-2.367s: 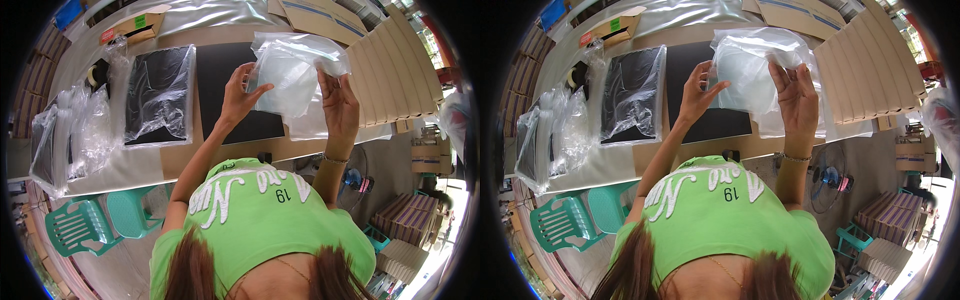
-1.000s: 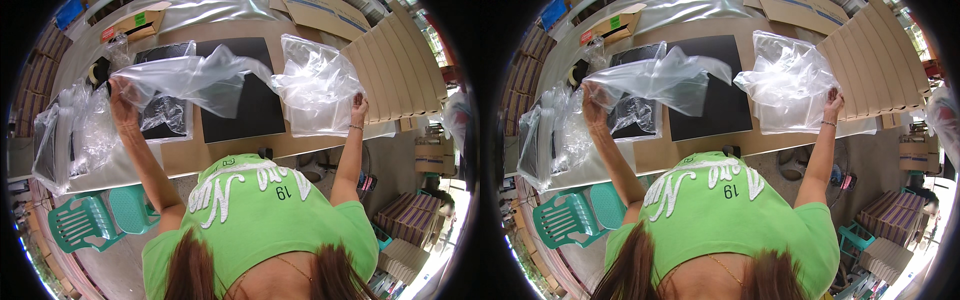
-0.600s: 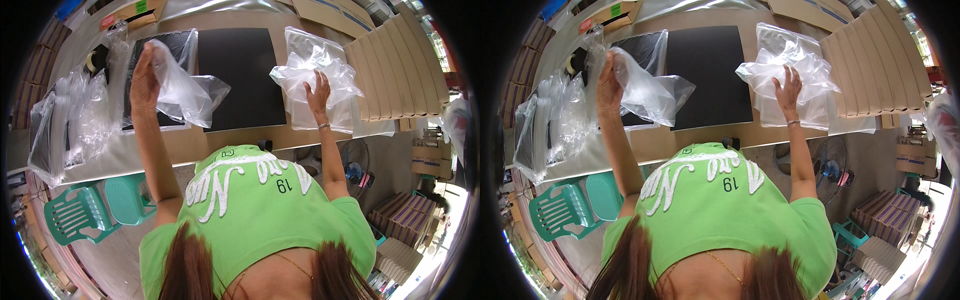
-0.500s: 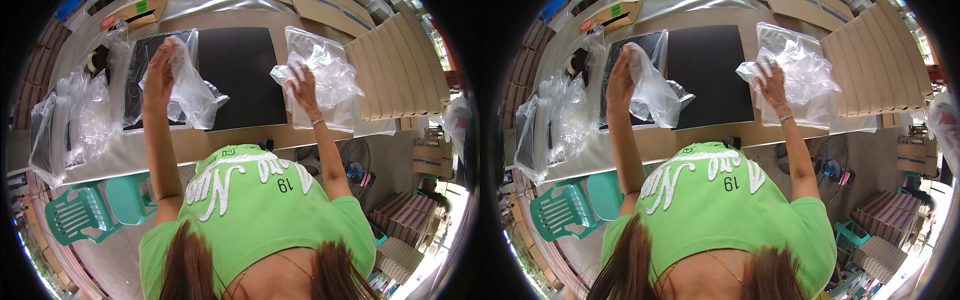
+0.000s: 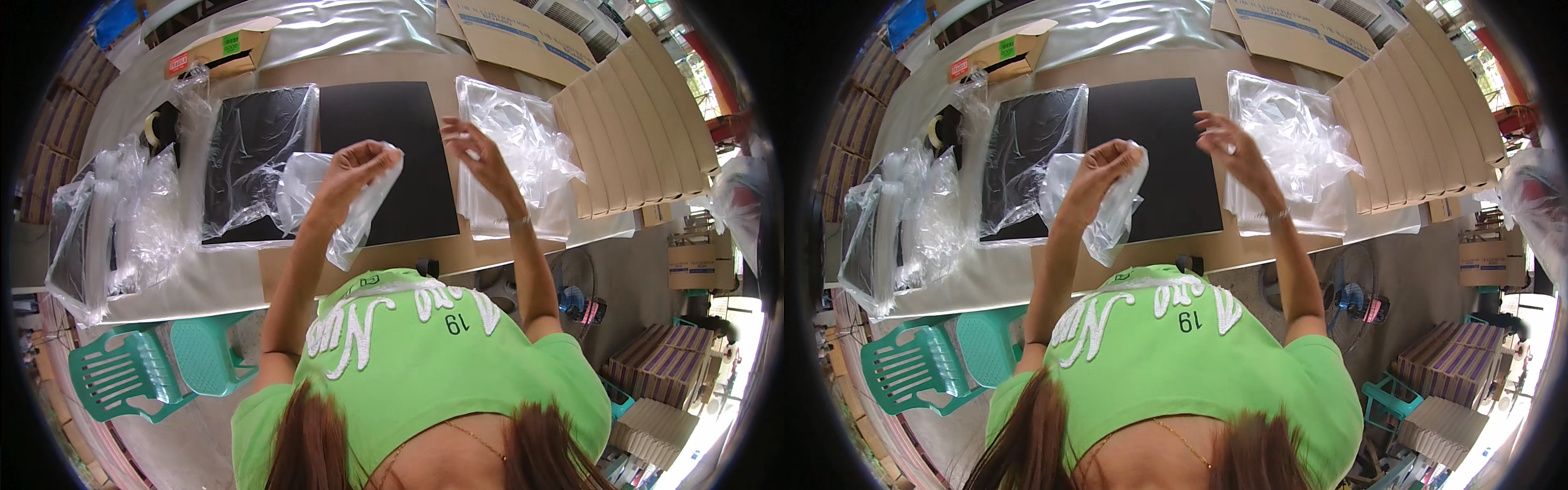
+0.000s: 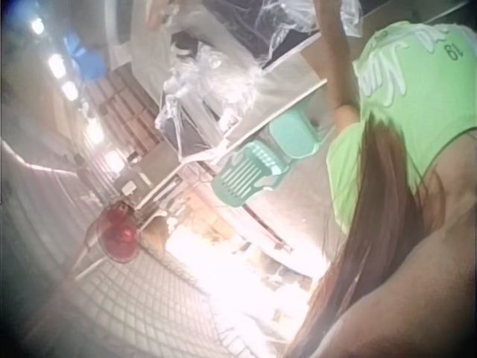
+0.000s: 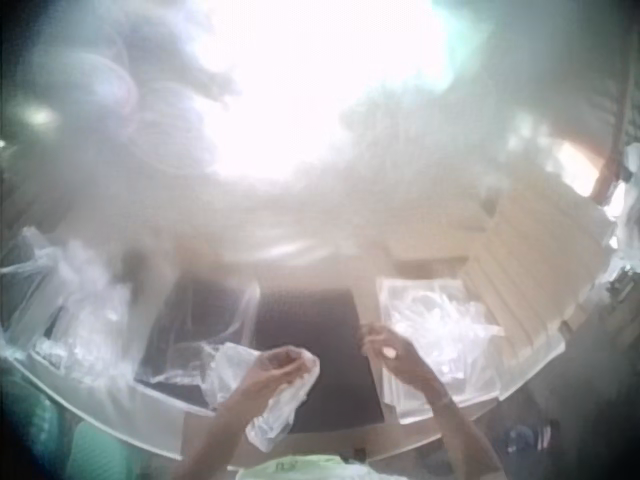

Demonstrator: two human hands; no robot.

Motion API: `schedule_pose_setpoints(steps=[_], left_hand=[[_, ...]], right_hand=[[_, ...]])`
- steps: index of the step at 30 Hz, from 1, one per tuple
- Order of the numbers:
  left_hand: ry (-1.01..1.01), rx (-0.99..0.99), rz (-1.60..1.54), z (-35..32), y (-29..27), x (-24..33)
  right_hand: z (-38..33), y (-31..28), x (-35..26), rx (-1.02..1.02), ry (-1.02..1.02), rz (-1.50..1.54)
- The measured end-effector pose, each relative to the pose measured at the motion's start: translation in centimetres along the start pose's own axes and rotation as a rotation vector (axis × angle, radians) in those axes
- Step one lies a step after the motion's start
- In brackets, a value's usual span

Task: The person places several rectangular black and white boards into individual plastic sleeves one by one.

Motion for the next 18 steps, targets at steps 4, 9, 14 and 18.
schedule_pose_setpoints(steps=[4,9,14,18], left_hand=[[-0.035,-0.115,-0.029,-0.9,2.1,0.3],[-0.043,-0.163,-0.054,-1.8,3.5,0.8],[-0.127,-0.214,-0.107,-2.4,3.4,1.0],[-0.082,-0.116,-0.124,-3.0,1.6,2.3]], right_hand=[[-2.2,3.8,-9.8,-0.059,-0.309,-0.194],[-3.2,4.6,-10.7,0.014,-0.426,-0.345],[-4.4,3.9,-10.7,0.125,-0.474,-0.189],[-5.4,2.7,-11.0,0.079,-0.369,0.483]])
Point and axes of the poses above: each hand's wrist, its own z-axis towards the middle knuckle, its own y-axis out of the palm, x = y × z, the point moved 4 cm from there along z, towards the middle knuckle, and after that the axes turned 2 degrees about -z, right-handed, at the moved point
